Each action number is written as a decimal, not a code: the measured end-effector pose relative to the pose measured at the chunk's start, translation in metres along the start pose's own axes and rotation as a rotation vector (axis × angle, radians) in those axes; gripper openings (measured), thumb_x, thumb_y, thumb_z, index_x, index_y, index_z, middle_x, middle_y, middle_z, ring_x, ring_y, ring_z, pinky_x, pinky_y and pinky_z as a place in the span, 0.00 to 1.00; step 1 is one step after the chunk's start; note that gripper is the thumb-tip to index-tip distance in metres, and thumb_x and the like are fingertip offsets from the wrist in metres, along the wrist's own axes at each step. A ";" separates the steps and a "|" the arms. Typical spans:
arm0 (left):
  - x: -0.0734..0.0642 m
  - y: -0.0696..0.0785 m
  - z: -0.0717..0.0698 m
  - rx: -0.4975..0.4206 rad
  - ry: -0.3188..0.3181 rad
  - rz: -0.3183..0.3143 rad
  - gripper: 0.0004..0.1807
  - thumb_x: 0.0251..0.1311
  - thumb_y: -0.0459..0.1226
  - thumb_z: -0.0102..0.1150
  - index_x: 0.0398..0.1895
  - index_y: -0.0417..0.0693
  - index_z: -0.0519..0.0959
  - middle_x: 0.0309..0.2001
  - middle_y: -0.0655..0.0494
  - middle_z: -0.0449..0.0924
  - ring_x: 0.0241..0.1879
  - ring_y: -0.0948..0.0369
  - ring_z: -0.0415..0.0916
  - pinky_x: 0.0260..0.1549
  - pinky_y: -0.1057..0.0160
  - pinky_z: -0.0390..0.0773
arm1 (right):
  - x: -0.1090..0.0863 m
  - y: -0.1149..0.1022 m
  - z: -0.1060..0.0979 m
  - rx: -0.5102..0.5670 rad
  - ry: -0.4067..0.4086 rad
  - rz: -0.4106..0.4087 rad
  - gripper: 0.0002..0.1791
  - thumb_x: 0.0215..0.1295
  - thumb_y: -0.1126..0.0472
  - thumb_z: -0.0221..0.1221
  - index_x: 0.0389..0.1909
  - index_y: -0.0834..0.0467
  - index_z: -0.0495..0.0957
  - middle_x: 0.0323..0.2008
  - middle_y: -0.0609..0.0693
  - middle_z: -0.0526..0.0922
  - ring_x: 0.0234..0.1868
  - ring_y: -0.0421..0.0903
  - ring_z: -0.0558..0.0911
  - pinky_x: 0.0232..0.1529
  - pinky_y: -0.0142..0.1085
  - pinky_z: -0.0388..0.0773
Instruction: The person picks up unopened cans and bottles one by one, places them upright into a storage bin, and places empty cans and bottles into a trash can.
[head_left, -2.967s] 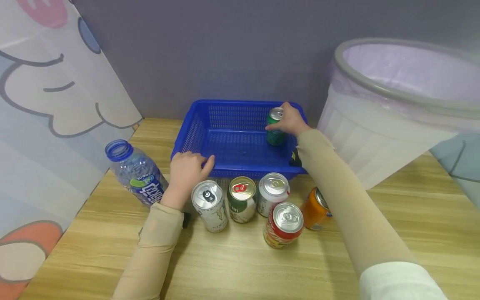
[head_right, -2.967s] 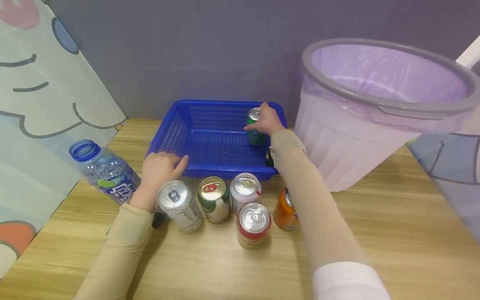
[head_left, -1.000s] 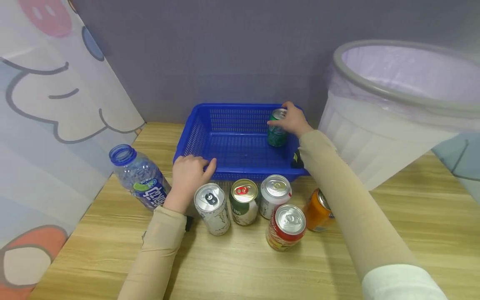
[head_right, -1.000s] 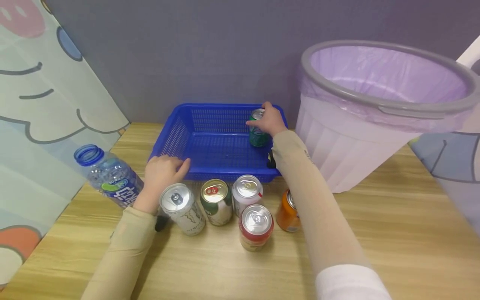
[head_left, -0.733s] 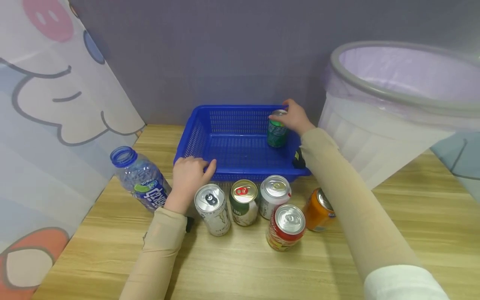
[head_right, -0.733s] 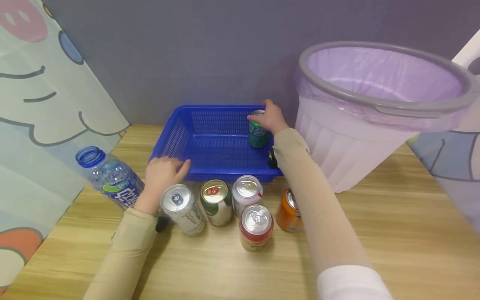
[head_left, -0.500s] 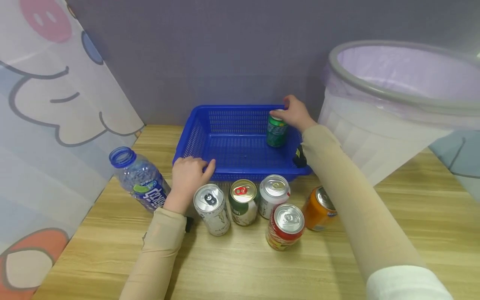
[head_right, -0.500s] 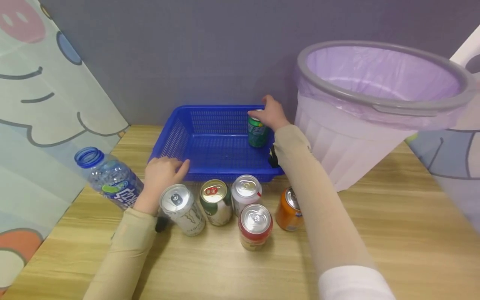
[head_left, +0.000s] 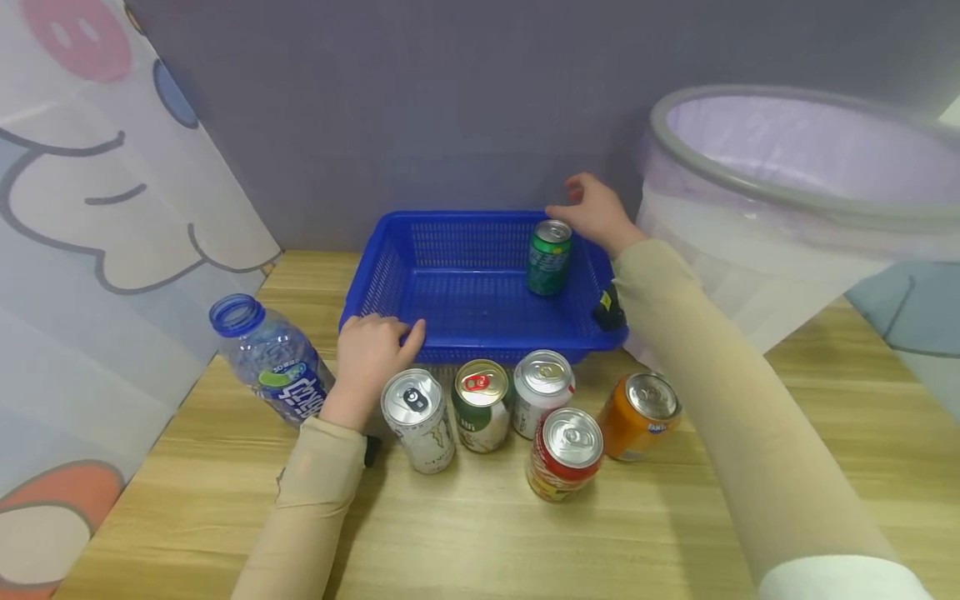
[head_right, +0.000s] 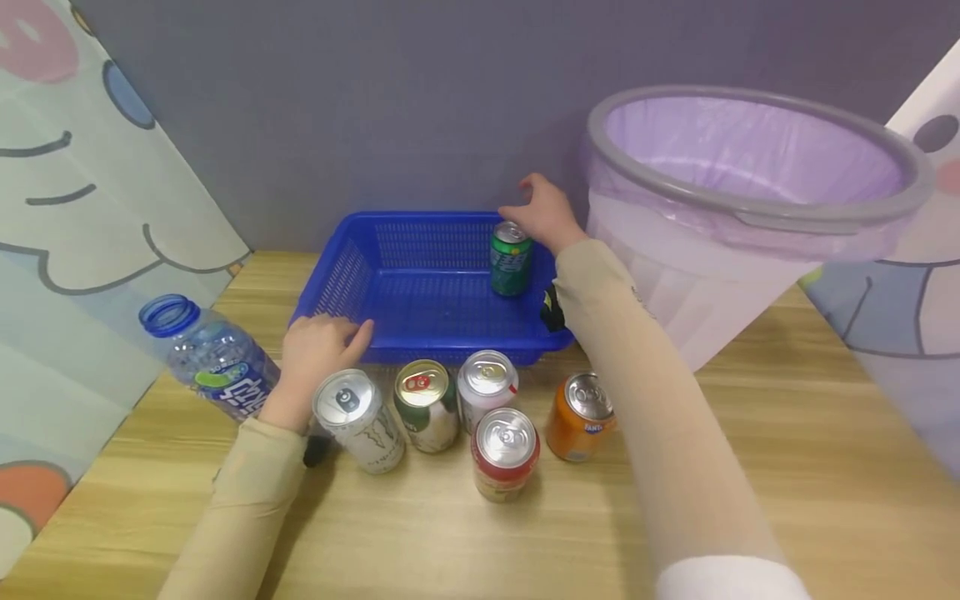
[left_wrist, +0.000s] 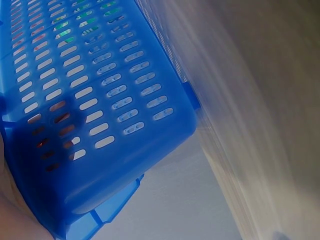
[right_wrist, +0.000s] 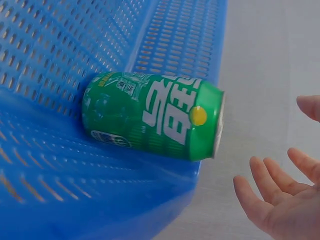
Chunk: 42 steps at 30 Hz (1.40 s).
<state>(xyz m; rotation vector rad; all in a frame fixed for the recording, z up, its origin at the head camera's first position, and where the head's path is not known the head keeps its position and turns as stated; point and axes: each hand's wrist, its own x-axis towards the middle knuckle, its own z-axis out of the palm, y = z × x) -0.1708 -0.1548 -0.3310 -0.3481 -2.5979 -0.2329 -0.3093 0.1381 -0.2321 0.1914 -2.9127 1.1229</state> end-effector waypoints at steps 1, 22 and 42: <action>0.001 0.000 0.000 -0.003 -0.005 0.001 0.24 0.64 0.48 0.47 0.22 0.43 0.84 0.20 0.50 0.82 0.23 0.51 0.75 0.29 0.55 0.67 | -0.001 -0.001 -0.002 0.000 -0.001 -0.002 0.35 0.64 0.51 0.56 0.67 0.63 0.58 0.65 0.64 0.66 0.65 0.60 0.66 0.65 0.50 0.62; 0.001 -0.004 -0.001 0.000 -0.018 -0.003 0.24 0.64 0.48 0.47 0.23 0.41 0.84 0.22 0.48 0.82 0.25 0.49 0.77 0.29 0.54 0.68 | -0.053 -0.032 -0.017 -0.003 -0.150 -0.127 0.20 0.66 0.51 0.55 0.50 0.61 0.75 0.54 0.58 0.77 0.57 0.52 0.72 0.60 0.49 0.66; 0.002 -0.006 -0.003 -0.005 -0.002 -0.012 0.24 0.64 0.48 0.47 0.20 0.41 0.83 0.18 0.48 0.80 0.23 0.50 0.75 0.29 0.54 0.66 | -0.094 0.007 -0.028 -0.168 -0.538 -0.228 0.17 0.68 0.56 0.52 0.51 0.63 0.74 0.44 0.57 0.82 0.45 0.50 0.80 0.52 0.48 0.73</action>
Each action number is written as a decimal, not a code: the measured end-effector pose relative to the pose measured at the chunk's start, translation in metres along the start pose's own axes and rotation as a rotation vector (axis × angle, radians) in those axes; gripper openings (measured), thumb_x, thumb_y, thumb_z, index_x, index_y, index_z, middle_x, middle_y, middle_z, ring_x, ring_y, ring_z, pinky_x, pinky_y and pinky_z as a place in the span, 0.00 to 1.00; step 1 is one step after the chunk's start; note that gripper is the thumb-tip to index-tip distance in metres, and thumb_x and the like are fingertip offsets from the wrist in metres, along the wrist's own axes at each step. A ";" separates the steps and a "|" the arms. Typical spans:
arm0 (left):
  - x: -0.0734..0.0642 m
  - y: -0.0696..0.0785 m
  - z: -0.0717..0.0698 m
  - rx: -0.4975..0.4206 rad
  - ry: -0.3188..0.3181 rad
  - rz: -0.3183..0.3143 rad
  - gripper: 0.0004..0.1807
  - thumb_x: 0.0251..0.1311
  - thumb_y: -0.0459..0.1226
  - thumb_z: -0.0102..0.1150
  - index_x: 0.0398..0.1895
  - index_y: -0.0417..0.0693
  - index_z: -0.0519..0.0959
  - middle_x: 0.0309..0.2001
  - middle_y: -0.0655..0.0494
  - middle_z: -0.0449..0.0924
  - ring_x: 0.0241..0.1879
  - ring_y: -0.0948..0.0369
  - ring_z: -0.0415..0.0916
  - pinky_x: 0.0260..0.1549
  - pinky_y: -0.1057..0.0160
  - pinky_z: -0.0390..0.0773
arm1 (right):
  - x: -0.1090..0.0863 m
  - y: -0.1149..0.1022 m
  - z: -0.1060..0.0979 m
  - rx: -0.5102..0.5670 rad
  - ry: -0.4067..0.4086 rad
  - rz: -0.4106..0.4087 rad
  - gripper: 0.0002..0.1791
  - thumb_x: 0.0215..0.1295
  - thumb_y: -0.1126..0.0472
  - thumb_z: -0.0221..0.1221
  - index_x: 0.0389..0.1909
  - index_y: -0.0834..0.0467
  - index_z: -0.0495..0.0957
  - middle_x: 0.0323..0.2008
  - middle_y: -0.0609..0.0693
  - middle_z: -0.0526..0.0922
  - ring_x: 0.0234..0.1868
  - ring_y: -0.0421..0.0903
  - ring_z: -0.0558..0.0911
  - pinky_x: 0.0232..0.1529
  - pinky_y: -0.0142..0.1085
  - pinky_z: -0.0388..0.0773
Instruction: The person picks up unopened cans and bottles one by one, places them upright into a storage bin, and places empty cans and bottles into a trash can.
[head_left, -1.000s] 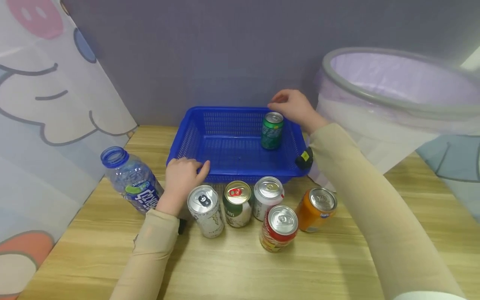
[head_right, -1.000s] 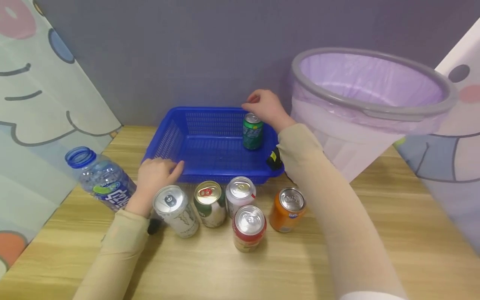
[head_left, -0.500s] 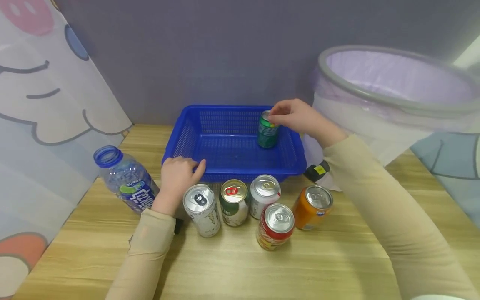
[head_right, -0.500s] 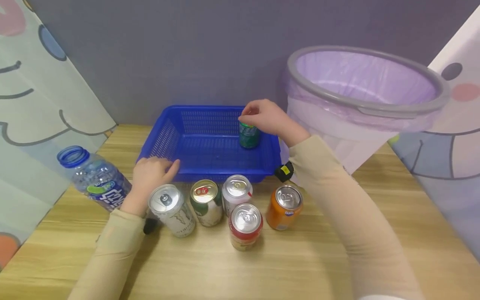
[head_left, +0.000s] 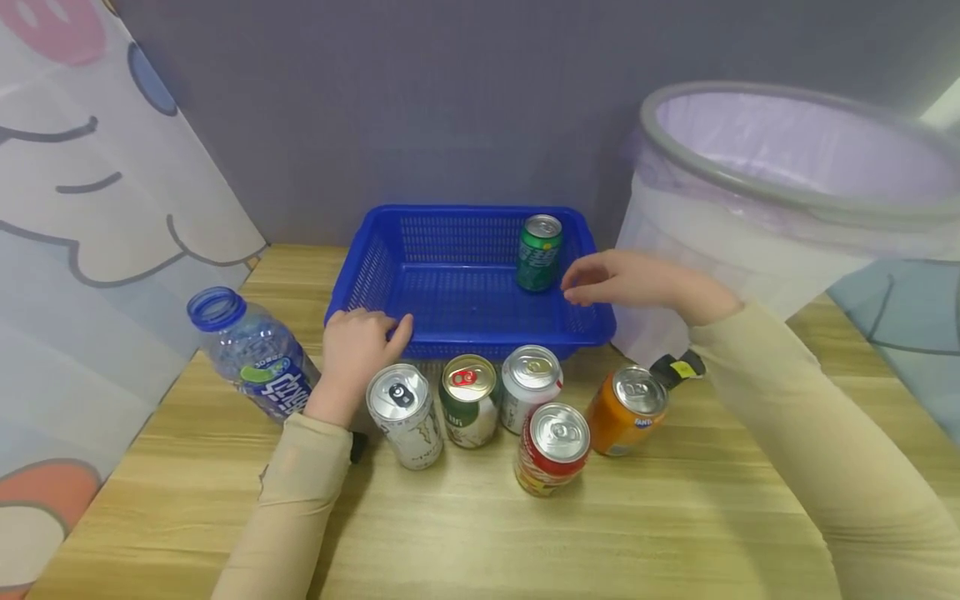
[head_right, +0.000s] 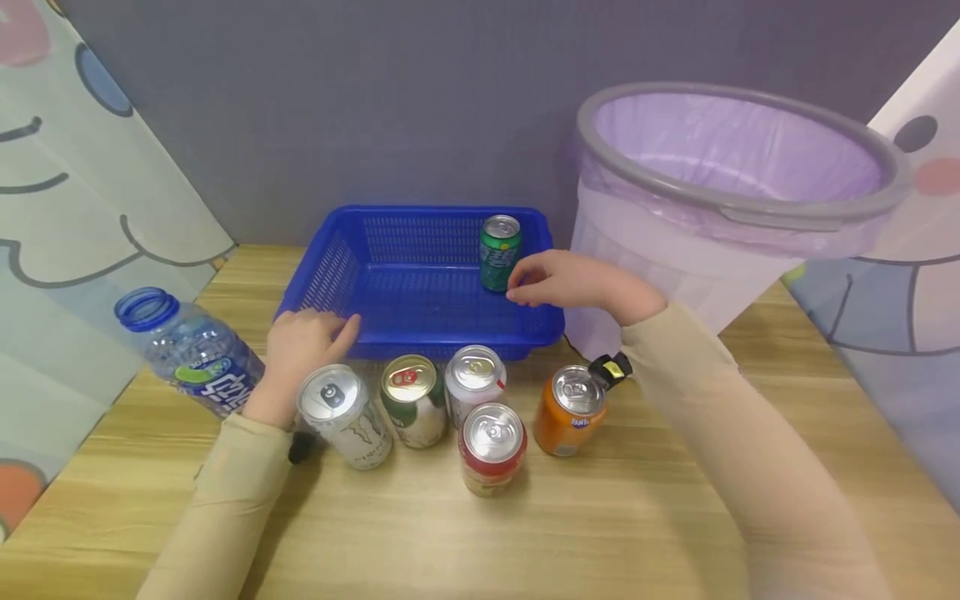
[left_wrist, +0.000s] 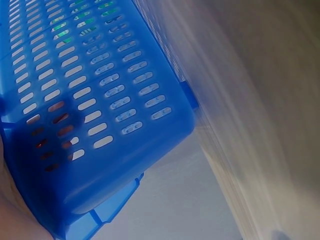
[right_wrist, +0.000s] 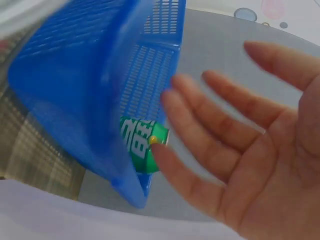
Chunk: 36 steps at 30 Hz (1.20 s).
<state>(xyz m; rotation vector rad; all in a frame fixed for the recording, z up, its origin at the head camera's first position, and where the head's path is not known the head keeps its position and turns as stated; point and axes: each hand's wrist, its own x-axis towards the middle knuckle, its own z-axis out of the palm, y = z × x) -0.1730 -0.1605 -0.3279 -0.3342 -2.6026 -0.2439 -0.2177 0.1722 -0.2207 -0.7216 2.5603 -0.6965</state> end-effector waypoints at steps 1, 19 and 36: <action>0.000 0.000 0.000 0.002 0.004 0.001 0.24 0.64 0.48 0.47 0.20 0.41 0.83 0.19 0.48 0.80 0.23 0.50 0.75 0.29 0.54 0.67 | -0.002 0.001 0.001 0.005 -0.007 -0.007 0.17 0.68 0.56 0.52 0.51 0.63 0.74 0.45 0.57 0.82 0.46 0.50 0.80 0.52 0.48 0.73; -0.001 0.001 -0.002 0.010 0.009 0.008 0.25 0.64 0.48 0.47 0.21 0.41 0.84 0.19 0.48 0.80 0.23 0.50 0.74 0.29 0.54 0.67 | -0.041 0.030 0.023 0.048 0.088 -0.124 0.14 0.68 0.57 0.54 0.49 0.60 0.78 0.42 0.46 0.84 0.45 0.42 0.80 0.49 0.35 0.75; -0.001 0.001 -0.001 0.004 0.005 0.006 0.24 0.64 0.48 0.46 0.24 0.41 0.85 0.22 0.48 0.82 0.25 0.50 0.75 0.30 0.54 0.67 | -0.063 0.072 0.066 0.292 0.313 -0.262 0.10 0.66 0.70 0.51 0.45 0.66 0.77 0.38 0.44 0.86 0.41 0.33 0.82 0.44 0.25 0.75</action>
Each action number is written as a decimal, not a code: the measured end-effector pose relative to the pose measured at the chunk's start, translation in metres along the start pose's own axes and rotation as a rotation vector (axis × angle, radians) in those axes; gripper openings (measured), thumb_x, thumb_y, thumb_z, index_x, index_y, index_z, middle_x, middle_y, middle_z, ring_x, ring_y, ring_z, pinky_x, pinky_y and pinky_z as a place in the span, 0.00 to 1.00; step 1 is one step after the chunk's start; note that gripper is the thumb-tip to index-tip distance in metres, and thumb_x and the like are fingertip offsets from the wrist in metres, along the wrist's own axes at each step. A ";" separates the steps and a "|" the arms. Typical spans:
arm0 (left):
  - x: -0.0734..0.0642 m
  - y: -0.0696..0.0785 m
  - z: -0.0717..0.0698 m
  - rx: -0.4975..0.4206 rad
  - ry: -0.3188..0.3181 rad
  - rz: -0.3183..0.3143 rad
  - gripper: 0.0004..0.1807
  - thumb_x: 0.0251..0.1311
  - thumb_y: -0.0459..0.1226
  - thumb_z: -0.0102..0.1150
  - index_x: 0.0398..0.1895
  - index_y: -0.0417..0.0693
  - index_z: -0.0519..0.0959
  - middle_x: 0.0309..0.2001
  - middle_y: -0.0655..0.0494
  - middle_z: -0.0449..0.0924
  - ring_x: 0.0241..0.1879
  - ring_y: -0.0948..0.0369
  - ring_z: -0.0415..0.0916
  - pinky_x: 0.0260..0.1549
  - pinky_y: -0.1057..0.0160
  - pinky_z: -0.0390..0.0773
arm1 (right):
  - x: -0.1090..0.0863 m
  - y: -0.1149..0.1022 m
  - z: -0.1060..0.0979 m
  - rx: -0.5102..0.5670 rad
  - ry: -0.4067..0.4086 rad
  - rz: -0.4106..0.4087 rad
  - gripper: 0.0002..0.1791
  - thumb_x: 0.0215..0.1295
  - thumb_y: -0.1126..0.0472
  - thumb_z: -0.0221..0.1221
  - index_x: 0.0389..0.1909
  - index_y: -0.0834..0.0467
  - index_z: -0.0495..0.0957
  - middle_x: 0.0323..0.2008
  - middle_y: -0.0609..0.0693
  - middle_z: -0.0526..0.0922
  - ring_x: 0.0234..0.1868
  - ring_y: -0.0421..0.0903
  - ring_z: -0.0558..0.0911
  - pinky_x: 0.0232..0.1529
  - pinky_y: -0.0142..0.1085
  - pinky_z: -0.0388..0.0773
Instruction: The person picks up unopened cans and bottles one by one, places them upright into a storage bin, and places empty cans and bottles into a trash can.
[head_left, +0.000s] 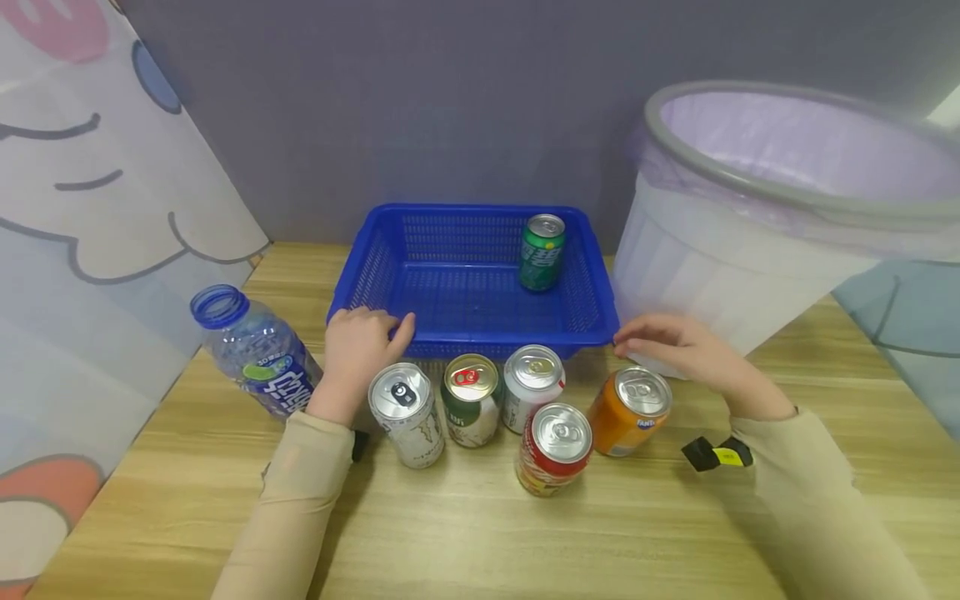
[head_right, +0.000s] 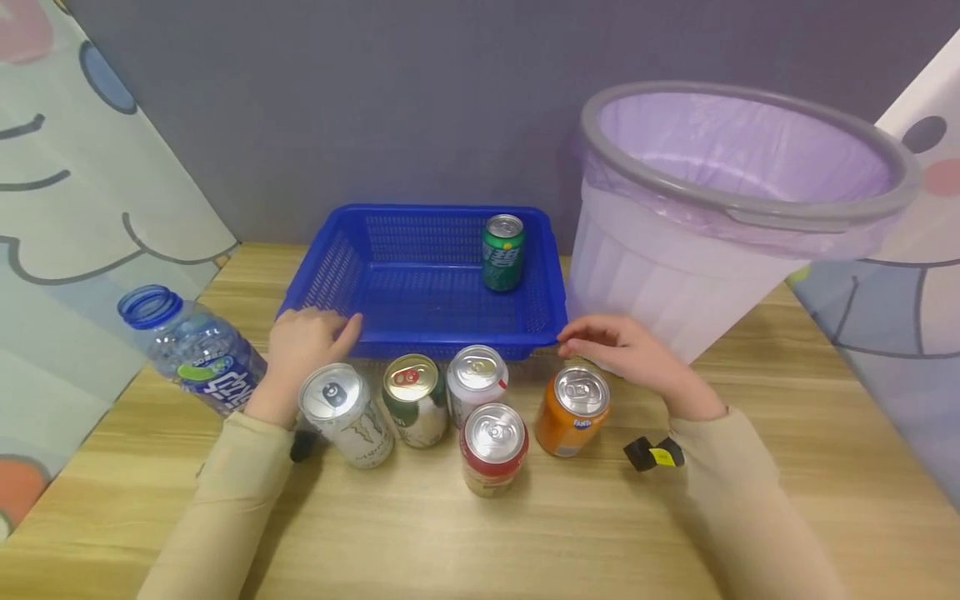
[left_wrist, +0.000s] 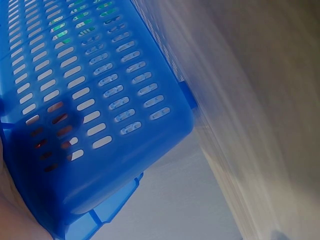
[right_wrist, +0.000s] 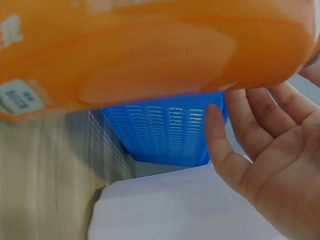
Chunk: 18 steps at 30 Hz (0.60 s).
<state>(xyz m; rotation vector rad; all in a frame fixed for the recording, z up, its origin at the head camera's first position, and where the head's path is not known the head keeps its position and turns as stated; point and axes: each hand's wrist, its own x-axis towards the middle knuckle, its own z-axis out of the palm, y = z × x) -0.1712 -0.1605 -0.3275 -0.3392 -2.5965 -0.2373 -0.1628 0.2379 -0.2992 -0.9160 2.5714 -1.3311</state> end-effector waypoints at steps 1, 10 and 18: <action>0.000 0.000 0.000 0.001 0.000 0.000 0.24 0.64 0.48 0.46 0.24 0.41 0.85 0.22 0.48 0.83 0.25 0.50 0.75 0.30 0.54 0.67 | -0.002 0.002 0.001 0.021 -0.002 -0.002 0.10 0.66 0.70 0.51 0.45 0.67 0.77 0.38 0.44 0.85 0.40 0.33 0.82 0.43 0.26 0.76; 0.000 0.000 0.000 0.004 0.002 -0.002 0.24 0.64 0.49 0.46 0.23 0.41 0.85 0.22 0.49 0.82 0.24 0.50 0.75 0.30 0.54 0.67 | -0.012 0.016 0.000 0.187 -0.017 -0.041 0.13 0.68 0.73 0.44 0.46 0.67 0.76 0.40 0.40 0.84 0.43 0.33 0.82 0.44 0.26 0.76; 0.001 0.000 -0.001 -0.002 -0.002 -0.004 0.25 0.64 0.49 0.46 0.22 0.41 0.84 0.21 0.48 0.81 0.24 0.50 0.74 0.30 0.54 0.66 | -0.018 0.024 -0.001 0.215 -0.020 -0.072 0.15 0.69 0.74 0.42 0.48 0.64 0.75 0.42 0.38 0.83 0.44 0.33 0.81 0.48 0.23 0.72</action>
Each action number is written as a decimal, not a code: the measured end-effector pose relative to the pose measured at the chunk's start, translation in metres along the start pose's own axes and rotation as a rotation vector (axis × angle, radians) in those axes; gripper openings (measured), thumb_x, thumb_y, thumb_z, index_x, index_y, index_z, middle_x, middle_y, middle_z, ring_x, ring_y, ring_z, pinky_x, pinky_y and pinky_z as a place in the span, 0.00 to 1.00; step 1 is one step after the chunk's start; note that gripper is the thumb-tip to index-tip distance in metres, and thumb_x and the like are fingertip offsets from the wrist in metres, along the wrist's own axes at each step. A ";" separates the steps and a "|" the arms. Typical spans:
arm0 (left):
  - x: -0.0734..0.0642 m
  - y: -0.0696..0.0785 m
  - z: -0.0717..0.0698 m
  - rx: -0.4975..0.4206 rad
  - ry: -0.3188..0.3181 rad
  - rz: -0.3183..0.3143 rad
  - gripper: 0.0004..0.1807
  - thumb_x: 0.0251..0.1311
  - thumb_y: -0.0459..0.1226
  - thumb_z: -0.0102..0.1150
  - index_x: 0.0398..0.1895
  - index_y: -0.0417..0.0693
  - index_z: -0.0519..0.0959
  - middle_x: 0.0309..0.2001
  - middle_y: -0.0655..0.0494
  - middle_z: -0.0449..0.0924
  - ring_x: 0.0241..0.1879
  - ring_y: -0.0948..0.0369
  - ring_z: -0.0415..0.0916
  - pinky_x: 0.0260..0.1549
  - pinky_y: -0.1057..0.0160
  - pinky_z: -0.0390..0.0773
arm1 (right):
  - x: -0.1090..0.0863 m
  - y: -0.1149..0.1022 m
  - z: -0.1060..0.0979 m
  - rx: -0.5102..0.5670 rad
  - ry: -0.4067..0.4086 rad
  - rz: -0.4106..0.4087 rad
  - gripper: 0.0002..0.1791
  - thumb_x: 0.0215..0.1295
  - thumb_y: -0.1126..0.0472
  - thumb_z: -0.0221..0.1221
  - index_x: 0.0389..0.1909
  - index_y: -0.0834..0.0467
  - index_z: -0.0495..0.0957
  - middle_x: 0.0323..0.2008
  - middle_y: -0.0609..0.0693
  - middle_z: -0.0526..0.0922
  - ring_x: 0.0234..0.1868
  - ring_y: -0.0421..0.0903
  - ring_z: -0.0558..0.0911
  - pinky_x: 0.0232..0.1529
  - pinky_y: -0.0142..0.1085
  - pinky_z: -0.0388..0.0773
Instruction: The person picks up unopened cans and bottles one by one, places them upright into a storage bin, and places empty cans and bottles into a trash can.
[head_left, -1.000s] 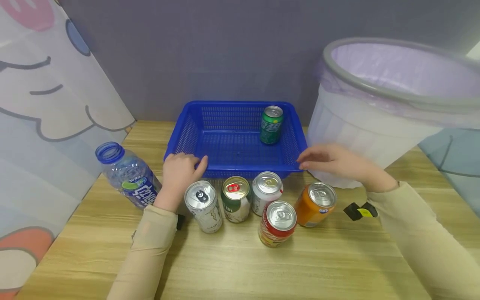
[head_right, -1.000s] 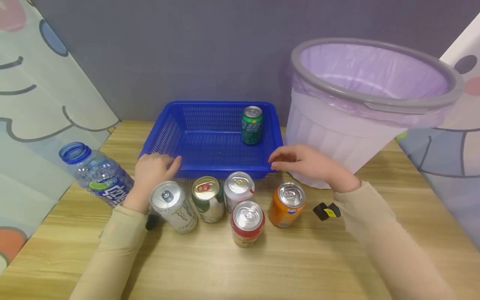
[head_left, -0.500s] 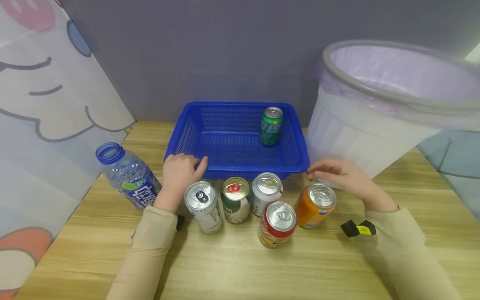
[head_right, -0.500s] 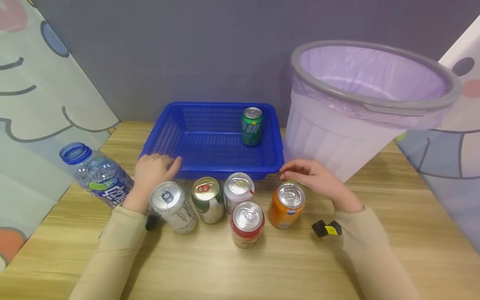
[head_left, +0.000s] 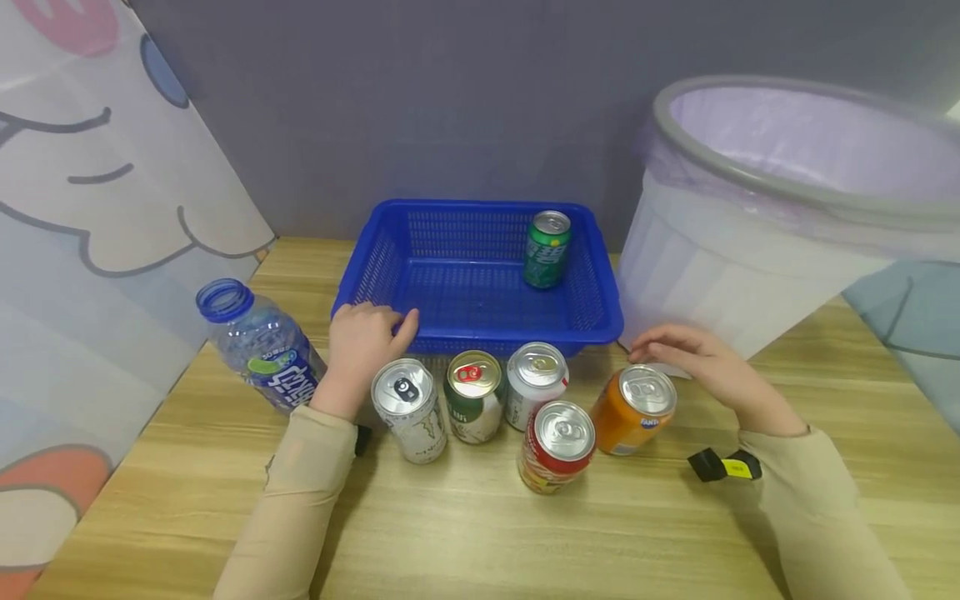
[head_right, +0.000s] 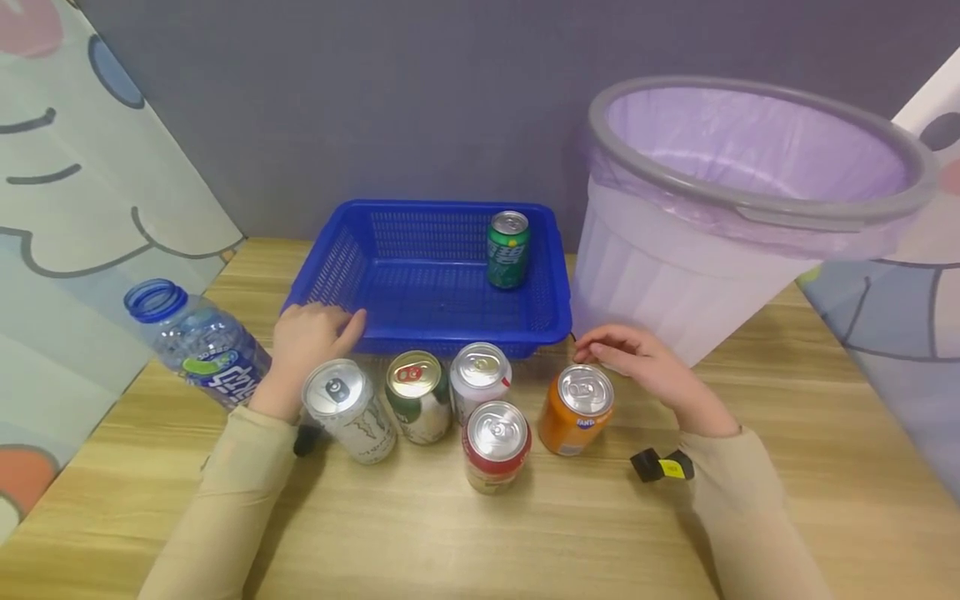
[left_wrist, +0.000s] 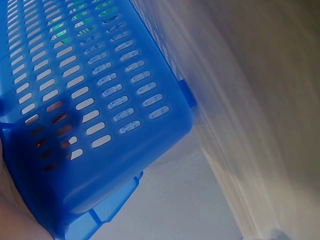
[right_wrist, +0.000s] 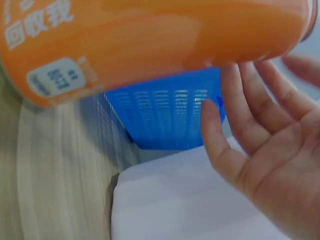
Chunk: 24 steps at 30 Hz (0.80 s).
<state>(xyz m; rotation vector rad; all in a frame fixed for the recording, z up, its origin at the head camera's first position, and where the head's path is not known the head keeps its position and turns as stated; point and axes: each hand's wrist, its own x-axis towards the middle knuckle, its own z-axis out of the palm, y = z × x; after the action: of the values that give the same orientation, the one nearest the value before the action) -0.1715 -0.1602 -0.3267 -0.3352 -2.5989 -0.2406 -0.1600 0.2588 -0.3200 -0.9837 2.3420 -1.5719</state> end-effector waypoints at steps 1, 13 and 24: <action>0.000 0.000 0.000 0.000 -0.006 -0.002 0.25 0.64 0.49 0.46 0.22 0.41 0.84 0.21 0.48 0.82 0.24 0.50 0.75 0.30 0.54 0.66 | -0.001 0.001 -0.001 0.040 -0.028 -0.024 0.18 0.68 0.75 0.40 0.50 0.63 0.75 0.44 0.39 0.83 0.46 0.34 0.81 0.49 0.24 0.72; 0.001 0.001 -0.001 0.002 -0.003 -0.003 0.24 0.64 0.48 0.47 0.23 0.40 0.84 0.21 0.47 0.82 0.24 0.49 0.75 0.30 0.53 0.67 | -0.002 0.016 -0.008 0.217 -0.344 -0.183 0.24 0.61 0.78 0.40 0.61 0.73 0.60 0.60 0.50 0.73 0.60 0.42 0.73 0.60 0.30 0.67; 0.001 -0.001 0.000 0.004 -0.002 0.001 0.25 0.64 0.48 0.46 0.23 0.40 0.84 0.21 0.46 0.82 0.24 0.49 0.75 0.29 0.53 0.66 | 0.000 0.024 -0.008 0.326 -0.389 -0.244 0.26 0.62 0.75 0.46 0.64 0.69 0.60 0.61 0.51 0.73 0.60 0.43 0.73 0.60 0.31 0.67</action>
<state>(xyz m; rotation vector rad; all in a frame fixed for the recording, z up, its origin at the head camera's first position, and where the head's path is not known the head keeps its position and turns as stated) -0.1728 -0.1612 -0.3267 -0.3356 -2.6005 -0.2351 -0.1743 0.2706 -0.3376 -1.3815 1.6986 -1.5990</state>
